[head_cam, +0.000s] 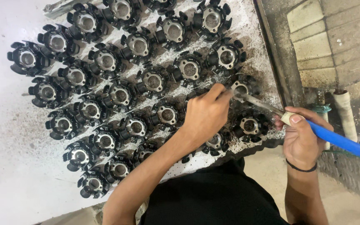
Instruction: The person presses a heated blue-handled tool into the center hub of black plastic impeller parts laid out on a workbench, then touches each part with a red probe lead connected to a testing device, and stacks the processed parts into a plastic tray.
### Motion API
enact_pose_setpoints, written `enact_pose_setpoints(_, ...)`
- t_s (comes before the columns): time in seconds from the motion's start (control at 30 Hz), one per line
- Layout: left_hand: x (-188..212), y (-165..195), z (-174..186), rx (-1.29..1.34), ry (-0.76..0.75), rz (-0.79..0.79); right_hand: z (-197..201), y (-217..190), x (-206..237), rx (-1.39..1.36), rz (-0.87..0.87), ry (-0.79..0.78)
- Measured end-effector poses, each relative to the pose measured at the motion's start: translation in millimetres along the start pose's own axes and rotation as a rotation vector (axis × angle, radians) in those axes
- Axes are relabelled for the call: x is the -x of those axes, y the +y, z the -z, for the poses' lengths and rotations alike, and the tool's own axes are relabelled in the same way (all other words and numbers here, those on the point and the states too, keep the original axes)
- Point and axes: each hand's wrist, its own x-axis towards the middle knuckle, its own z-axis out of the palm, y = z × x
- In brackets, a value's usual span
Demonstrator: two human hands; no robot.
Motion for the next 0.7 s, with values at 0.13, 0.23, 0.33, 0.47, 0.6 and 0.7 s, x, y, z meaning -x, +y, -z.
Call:
enact_pose_setpoints(0.13, -9.2, -1.1, -1.4, -0.027, -0.074, 0.022, 2.7, -4.1, -3.7, 0.079, 0.029, -0.084)
enact_pose_setpoints(0.23, -10.5, 3.1, 3.8, -0.073, -0.054, -0.002, 12.9, -10.8, -8.8, 0.013, -0.018, -0.055)
enact_pose_setpoints(0.33, 5.7, 18.2, 10.4, -0.036, 0.061, -0.057, 31.4, -17.1, -4.6, -0.085, 0.068, 0.003)
enact_pose_setpoints(0.47, 36.0, 49.9, 2.8, -0.016, -0.107, -0.049, 60.9, -15.7, 29.1, -0.05, 0.09, 0.034)
enact_pose_setpoints(0.6, 49.4, 65.7, -11.1, -0.034, -0.157, -0.067, 84.0, -3.7, 67.7, 0.025, 0.133, 0.004)
enact_pose_setpoints(0.7, 50.6, 66.1, -15.3, -0.03, -0.095, -0.081, 91.4, 3.4, 85.2, 0.028, 0.1, 0.035)
